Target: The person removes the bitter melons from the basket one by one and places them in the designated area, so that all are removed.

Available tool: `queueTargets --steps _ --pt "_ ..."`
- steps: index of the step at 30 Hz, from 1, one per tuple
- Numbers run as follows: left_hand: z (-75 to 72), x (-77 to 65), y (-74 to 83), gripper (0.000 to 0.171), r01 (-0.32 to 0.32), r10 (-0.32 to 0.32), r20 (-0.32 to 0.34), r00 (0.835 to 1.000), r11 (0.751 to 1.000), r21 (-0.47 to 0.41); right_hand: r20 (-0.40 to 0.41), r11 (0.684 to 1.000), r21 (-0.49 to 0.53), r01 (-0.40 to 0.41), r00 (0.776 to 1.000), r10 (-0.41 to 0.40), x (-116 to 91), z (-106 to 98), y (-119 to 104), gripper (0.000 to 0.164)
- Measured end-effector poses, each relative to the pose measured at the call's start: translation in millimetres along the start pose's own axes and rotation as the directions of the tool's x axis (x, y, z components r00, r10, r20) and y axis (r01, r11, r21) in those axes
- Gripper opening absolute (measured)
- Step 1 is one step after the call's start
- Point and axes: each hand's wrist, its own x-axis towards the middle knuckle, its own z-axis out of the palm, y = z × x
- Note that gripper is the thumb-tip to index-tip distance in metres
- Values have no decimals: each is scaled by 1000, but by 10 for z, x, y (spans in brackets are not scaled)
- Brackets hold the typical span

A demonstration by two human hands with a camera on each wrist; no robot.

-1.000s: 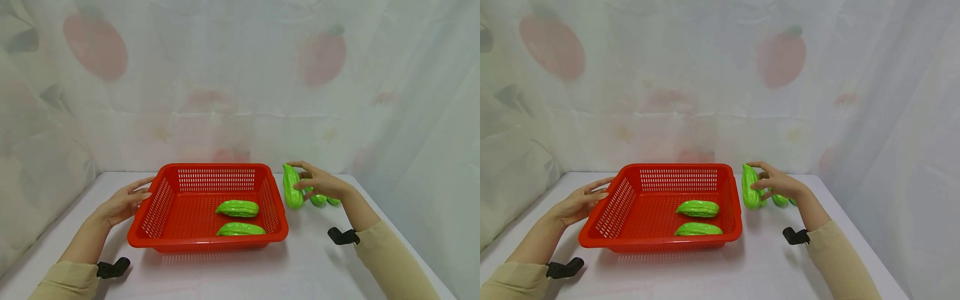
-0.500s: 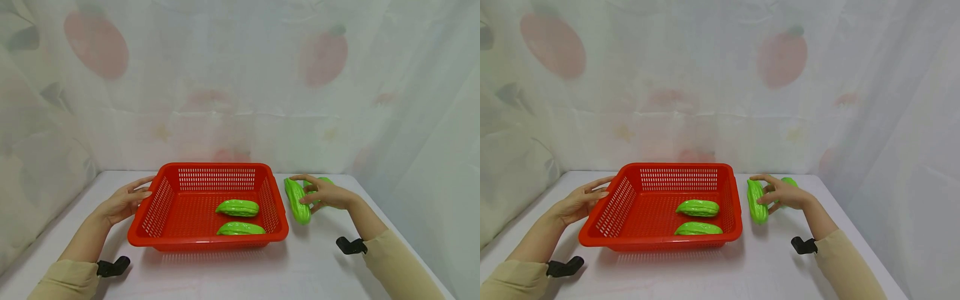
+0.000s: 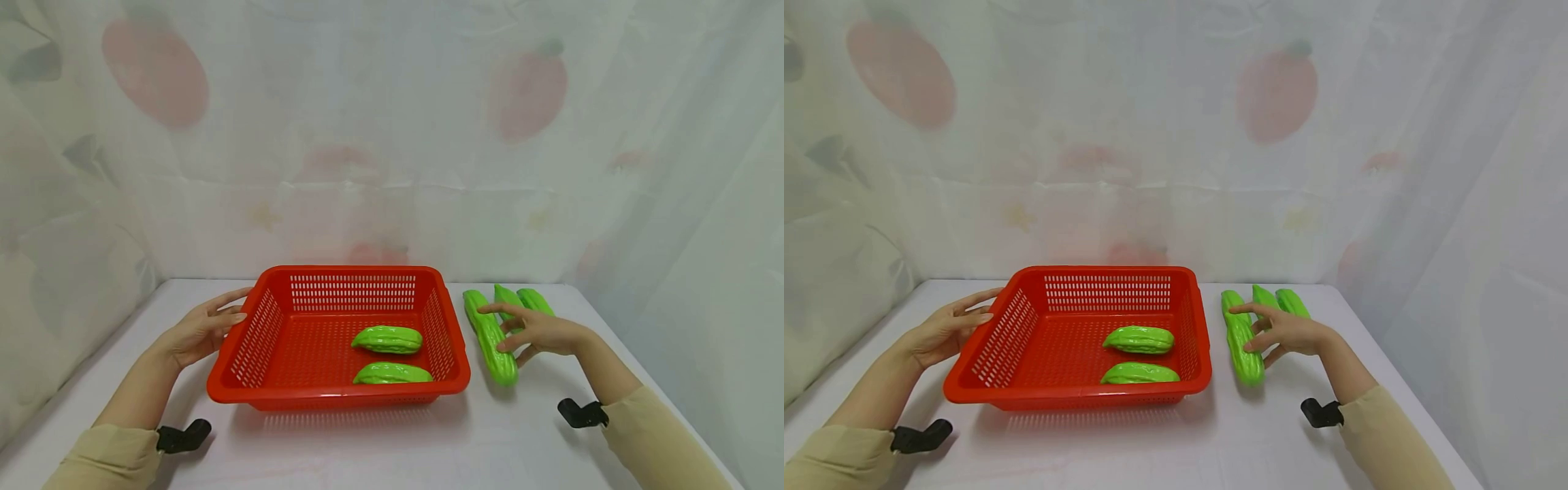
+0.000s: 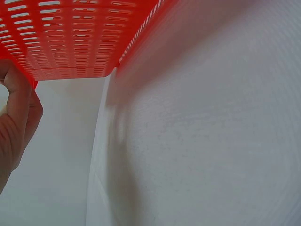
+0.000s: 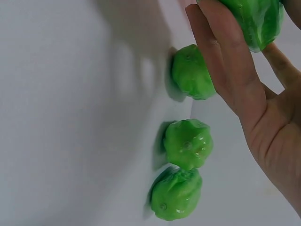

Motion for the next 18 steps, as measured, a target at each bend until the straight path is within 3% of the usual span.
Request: queueTargets --steps 18 --pt "16 -4 0 40 2 -2 -18 1000 1000 11 94 997 -26 -74 993 77 -72 -11 138 74"
